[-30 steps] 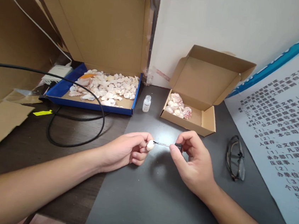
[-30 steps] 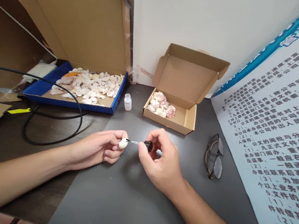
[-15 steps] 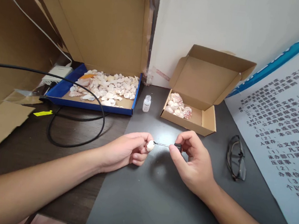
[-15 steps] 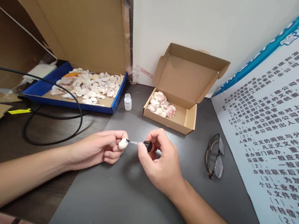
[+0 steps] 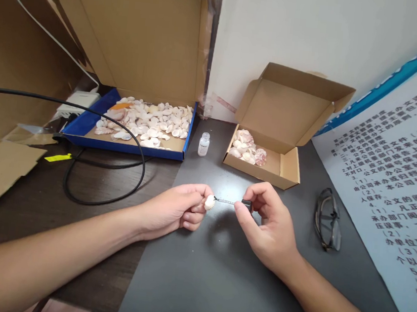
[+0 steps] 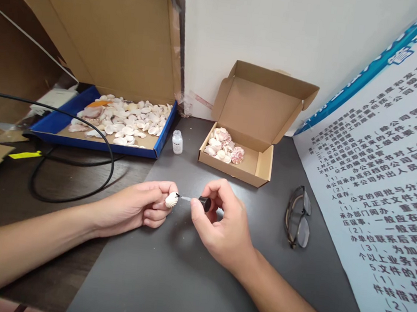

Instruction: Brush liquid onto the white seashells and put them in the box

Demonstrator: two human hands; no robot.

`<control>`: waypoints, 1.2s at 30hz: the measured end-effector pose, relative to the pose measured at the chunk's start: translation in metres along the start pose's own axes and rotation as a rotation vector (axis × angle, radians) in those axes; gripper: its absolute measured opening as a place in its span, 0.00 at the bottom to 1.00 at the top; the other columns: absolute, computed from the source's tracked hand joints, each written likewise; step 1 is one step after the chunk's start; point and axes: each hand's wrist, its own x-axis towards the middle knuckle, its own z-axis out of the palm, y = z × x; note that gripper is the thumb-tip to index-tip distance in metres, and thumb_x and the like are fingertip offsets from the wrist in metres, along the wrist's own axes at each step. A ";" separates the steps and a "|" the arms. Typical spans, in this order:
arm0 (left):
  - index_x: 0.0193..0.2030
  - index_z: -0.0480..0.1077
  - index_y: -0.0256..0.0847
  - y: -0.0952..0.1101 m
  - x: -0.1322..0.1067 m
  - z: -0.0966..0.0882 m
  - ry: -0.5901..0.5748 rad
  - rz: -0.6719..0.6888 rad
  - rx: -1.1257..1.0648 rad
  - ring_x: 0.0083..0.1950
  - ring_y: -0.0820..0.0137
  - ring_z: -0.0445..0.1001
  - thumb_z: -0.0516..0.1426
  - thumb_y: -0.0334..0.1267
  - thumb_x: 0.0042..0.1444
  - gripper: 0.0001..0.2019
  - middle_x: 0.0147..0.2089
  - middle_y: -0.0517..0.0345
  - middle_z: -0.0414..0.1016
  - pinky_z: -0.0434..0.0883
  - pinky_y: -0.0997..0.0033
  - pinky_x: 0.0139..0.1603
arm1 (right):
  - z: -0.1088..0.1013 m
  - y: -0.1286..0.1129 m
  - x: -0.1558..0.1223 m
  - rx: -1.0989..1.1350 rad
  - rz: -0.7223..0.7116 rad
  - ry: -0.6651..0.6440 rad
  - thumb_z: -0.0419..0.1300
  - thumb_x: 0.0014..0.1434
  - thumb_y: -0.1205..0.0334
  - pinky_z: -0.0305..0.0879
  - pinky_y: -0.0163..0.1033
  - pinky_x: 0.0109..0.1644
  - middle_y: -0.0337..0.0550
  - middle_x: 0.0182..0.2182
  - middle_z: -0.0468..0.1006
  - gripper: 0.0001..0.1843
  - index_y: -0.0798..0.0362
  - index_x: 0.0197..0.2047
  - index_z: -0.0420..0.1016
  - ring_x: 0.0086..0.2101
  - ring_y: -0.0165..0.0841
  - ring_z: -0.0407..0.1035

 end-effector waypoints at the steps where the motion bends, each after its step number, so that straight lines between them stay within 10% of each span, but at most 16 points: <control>1: 0.32 0.61 0.37 0.000 0.000 0.000 0.003 0.000 0.001 0.22 0.82 0.44 0.51 0.30 0.60 0.05 0.24 0.68 0.48 0.46 0.79 0.24 | 0.000 0.000 0.000 0.000 -0.002 0.001 0.59 0.59 0.66 0.57 0.29 0.24 0.31 0.22 0.62 0.08 0.51 0.34 0.61 0.22 0.23 0.58; 36: 0.31 0.60 0.37 0.002 0.000 -0.001 -0.022 -0.024 -0.081 0.22 0.81 0.46 0.52 0.29 0.56 0.04 0.24 0.67 0.49 0.46 0.79 0.23 | -0.001 0.003 -0.001 0.009 -0.015 0.020 0.59 0.60 0.67 0.58 0.29 0.25 0.32 0.24 0.62 0.07 0.51 0.35 0.61 0.23 0.23 0.58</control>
